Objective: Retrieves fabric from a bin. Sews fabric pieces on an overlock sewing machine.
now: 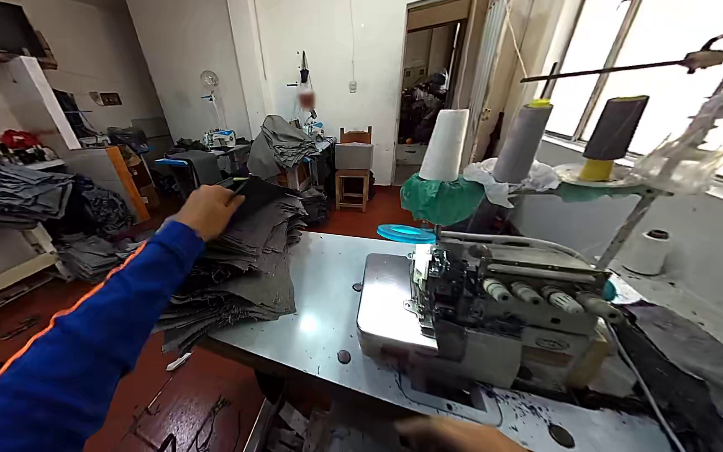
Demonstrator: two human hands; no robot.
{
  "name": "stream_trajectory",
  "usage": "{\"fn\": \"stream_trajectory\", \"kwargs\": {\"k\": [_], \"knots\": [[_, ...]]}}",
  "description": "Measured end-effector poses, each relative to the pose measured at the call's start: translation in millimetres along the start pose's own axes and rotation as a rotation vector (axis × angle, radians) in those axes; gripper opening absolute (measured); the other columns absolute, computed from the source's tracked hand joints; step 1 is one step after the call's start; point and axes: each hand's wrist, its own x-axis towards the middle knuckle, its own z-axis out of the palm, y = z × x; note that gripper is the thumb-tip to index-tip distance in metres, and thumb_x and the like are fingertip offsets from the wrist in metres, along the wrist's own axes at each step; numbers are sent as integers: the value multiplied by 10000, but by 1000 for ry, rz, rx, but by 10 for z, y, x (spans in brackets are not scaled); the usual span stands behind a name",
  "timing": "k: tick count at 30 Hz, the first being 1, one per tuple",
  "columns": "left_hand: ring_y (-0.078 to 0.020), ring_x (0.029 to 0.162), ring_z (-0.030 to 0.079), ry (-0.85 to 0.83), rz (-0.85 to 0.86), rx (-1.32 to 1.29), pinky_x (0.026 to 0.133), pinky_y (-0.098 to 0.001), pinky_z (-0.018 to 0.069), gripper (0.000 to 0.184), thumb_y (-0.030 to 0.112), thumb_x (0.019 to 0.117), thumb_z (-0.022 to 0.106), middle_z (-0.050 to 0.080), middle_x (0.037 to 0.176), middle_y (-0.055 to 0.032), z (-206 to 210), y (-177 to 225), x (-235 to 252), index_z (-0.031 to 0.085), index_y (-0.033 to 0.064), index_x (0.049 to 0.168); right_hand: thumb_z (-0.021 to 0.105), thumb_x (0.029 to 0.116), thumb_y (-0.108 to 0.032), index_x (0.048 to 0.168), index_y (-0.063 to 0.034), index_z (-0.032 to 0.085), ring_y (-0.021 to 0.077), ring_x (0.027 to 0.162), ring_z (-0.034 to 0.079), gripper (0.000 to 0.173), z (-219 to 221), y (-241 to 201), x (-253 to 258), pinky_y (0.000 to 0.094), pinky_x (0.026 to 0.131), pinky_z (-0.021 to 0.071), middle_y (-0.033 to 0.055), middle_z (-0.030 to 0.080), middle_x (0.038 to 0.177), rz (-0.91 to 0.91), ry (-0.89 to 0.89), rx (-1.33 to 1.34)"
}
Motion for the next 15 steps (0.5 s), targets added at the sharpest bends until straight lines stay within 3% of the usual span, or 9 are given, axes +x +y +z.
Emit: {"fn": "stream_trajectory", "kwargs": {"k": [4,5,6,7,8,9,11,13,15], "knots": [[-321,683,658,-137,276,-98,641,-554,537,389,242,1070,519,626,690,-154,476,1304,-706,672,-3,810,828,828,-311,1580,-34,326,267,1181,647,946,297,40,920,432,961,568,192,554,1435,41,19,398],[-327,729,677,-211,336,-143,675,-558,548,393,259,1074,507,651,734,-160,716,1533,-800,686,-5,844,820,819,-266,1543,-24,374,206,1181,649,884,428,10,1058,388,975,563,144,583,1409,96,109,560],[-335,856,702,-287,390,-196,777,-565,555,407,306,1085,489,700,862,-168,989,1703,-863,717,-1,947,806,831,-177,1401,4,516,116,1104,673,664,583,-38,1154,323,962,570,84,672,1258,168,270,719],[-322,1102,694,-376,450,-238,976,-549,530,433,362,1092,467,735,1122,-160,1269,1803,-896,733,32,1180,768,867,-99,1286,41,594,81,1047,669,475,740,-81,1228,294,950,557,74,704,1147,267,445,882],[-305,1328,582,-471,508,-278,1150,-513,414,480,389,1102,425,662,1360,-144,1517,1832,-913,655,60,1364,706,907,-43,1236,63,594,78,1020,649,363,905,-84,1297,285,928,546,84,688,1097,356,604,1030],[-287,1447,468,-496,560,-321,1225,-482,316,497,383,1107,396,573,1489,-127,1724,1795,-934,593,76,1445,660,934,-30,1245,66,576,93,1026,641,336,1069,-31,1331,297,920,542,102,671,1105,426,730,1106],[-262,1497,400,-389,628,-391,1246,-466,276,491,355,1102,381,521,1546,-96,1988,1614,-1007,566,96,1476,621,965,-49,1251,49,584,117,1015,675,305,1261,95,1199,323,913,571,104,696,1100,499,793,1130],[-249,1492,408,-252,654,-386,1233,-485,306,500,376,1087,397,520,1550,-72,2087,1434,-1092,562,118,1483,576,995,-87,1076,3,635,123,835,730,135,1209,171,910,346,793,628,47,737,905,480,644,1148],[-274,1457,459,-88,647,-357,1193,-526,366,558,467,1062,406,546,1527,-70,2193,1390,-1202,584,124,1464,515,1042,-134,1019,8,666,139,761,734,208,946,282,491,354,732,638,48,736,848,406,499,938]]}}
